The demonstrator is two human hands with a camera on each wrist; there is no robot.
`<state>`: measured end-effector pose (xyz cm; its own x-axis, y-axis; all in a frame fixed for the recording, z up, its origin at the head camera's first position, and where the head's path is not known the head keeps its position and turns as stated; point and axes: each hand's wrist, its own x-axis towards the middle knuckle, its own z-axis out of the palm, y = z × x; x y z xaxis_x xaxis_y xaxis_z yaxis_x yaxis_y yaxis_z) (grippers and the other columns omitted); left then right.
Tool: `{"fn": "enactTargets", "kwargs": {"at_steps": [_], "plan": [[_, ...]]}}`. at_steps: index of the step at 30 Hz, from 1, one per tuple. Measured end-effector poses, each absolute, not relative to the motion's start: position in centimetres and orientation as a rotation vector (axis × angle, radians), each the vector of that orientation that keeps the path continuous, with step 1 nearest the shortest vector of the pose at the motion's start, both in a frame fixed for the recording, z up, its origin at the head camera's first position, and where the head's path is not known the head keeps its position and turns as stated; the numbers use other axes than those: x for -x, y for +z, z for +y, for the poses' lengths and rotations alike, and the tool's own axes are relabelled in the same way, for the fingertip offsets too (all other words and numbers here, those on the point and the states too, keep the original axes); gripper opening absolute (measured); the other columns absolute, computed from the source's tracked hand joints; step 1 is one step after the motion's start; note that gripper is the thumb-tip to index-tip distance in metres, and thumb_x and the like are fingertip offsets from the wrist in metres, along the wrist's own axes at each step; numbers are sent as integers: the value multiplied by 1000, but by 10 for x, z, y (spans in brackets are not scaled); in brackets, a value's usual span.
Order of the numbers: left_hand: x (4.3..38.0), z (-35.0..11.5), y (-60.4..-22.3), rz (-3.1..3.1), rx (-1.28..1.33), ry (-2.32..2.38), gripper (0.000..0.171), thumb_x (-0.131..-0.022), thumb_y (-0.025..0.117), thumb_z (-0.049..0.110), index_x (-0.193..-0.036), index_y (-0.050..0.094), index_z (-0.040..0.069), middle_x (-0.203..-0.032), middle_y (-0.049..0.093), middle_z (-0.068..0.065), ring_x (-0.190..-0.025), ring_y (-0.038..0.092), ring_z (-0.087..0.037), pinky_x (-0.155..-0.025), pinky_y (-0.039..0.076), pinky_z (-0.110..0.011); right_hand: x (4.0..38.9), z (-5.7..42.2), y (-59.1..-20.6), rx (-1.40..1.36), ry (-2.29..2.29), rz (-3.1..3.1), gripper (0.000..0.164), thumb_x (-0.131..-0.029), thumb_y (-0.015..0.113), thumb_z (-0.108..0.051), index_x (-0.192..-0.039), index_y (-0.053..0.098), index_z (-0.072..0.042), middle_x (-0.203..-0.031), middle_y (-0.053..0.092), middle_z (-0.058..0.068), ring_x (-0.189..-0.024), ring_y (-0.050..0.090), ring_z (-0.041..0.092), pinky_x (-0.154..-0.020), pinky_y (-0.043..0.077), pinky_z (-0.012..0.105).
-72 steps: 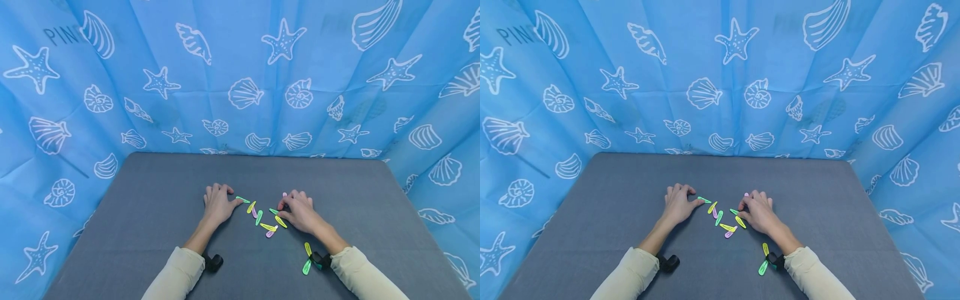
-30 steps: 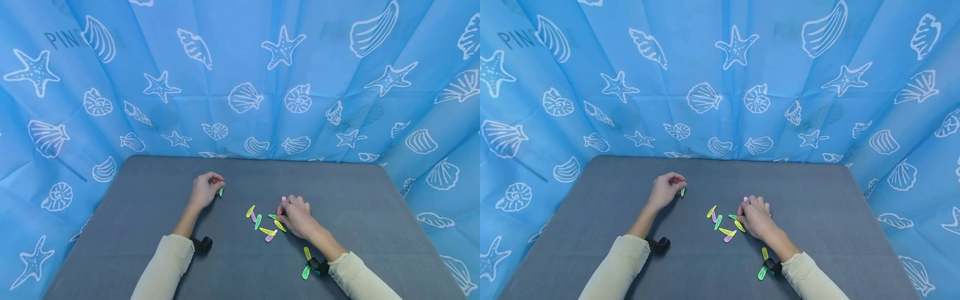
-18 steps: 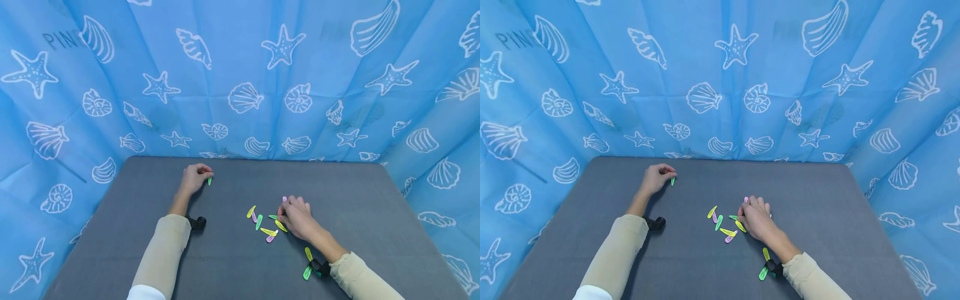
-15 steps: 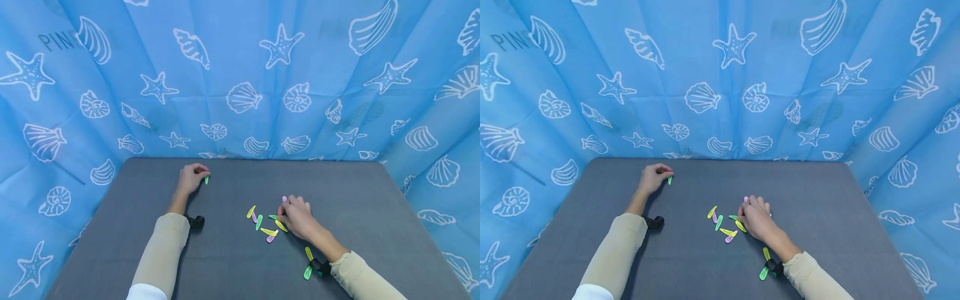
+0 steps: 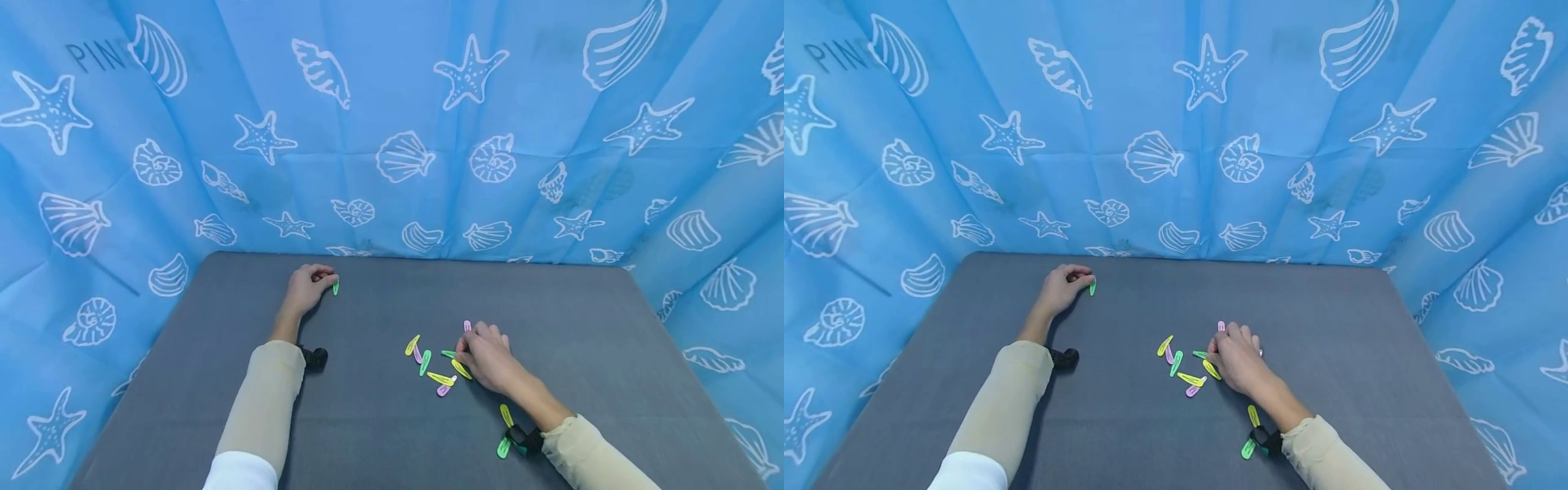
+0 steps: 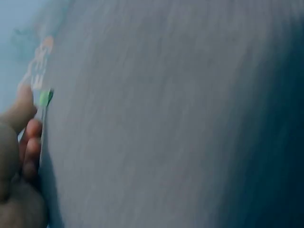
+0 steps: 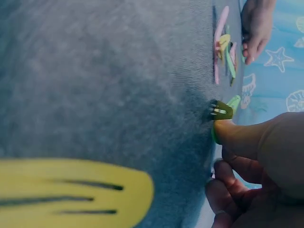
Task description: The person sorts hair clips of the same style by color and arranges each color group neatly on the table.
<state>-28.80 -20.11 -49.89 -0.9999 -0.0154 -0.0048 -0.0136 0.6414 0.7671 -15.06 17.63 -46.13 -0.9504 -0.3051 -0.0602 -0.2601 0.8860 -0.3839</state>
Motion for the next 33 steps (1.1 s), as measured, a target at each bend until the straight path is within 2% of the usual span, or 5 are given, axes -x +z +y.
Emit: {"fn": "enactTargets", "kwargs": {"at_steps": [5, 11, 17, 25, 33], "plan": [[287, -215, -499, -2893, 79, -1427, 53, -91, 78, 37, -135, 65, 12, -123, 53, -12, -107, 49, -26, -94, 42, -42, 151, 178, -460, 480, -620, 2881, 11, -98, 68, -14, -88, 62, -15, -86, 52, -1, -81, 40, 17, -72, 27, 33], [284, -223, -496, -2965, 115, -1420, 65, -83, 86, 30, -141, 62, 13, -130, 51, -14, -116, 49, -29, -102, 41, -48, 156, 180, -456, 532, -851, 2794, 7, -103, 57, -8, -97, 56, -9, -83, 58, 0, -71, 48, 8, -65, 40, 24], [284, -222, -493, -3024, 141, -1293, 63, -83, 86, 32, -140, 64, 15, -132, 53, -14, -121, 52, -32, -104, 43, -51, 161, 180, -453, 619, -959, 2890, 3, -100, 64, -7, -96, 65, -7, -83, 66, -1, -70, 52, 2, -65, 45, 23], [287, -216, -492, -3025, 153, -1293, 60, -83, 86, 33, -137, 66, 17, -129, 54, -13, -119, 52, -30, -103, 44, -49, 176, 170, -453, 675, -1047, 2840, 13, -99, 65, -9, -106, 76, -8, -95, 66, 1, -78, 56, 7, -69, 49, 23], [289, -213, -494, -3030, 146, -1282, 60, -82, 87, 33, -137, 66, 17, -128, 54, -13, -119, 53, -30, -103, 44, -49, 202, 145, -456, 721, -1324, 2531, 19, -100, 61, -6, -114, 71, 1, -102, 65, 11, -81, 70, 19, -72, 58, 30]]}}
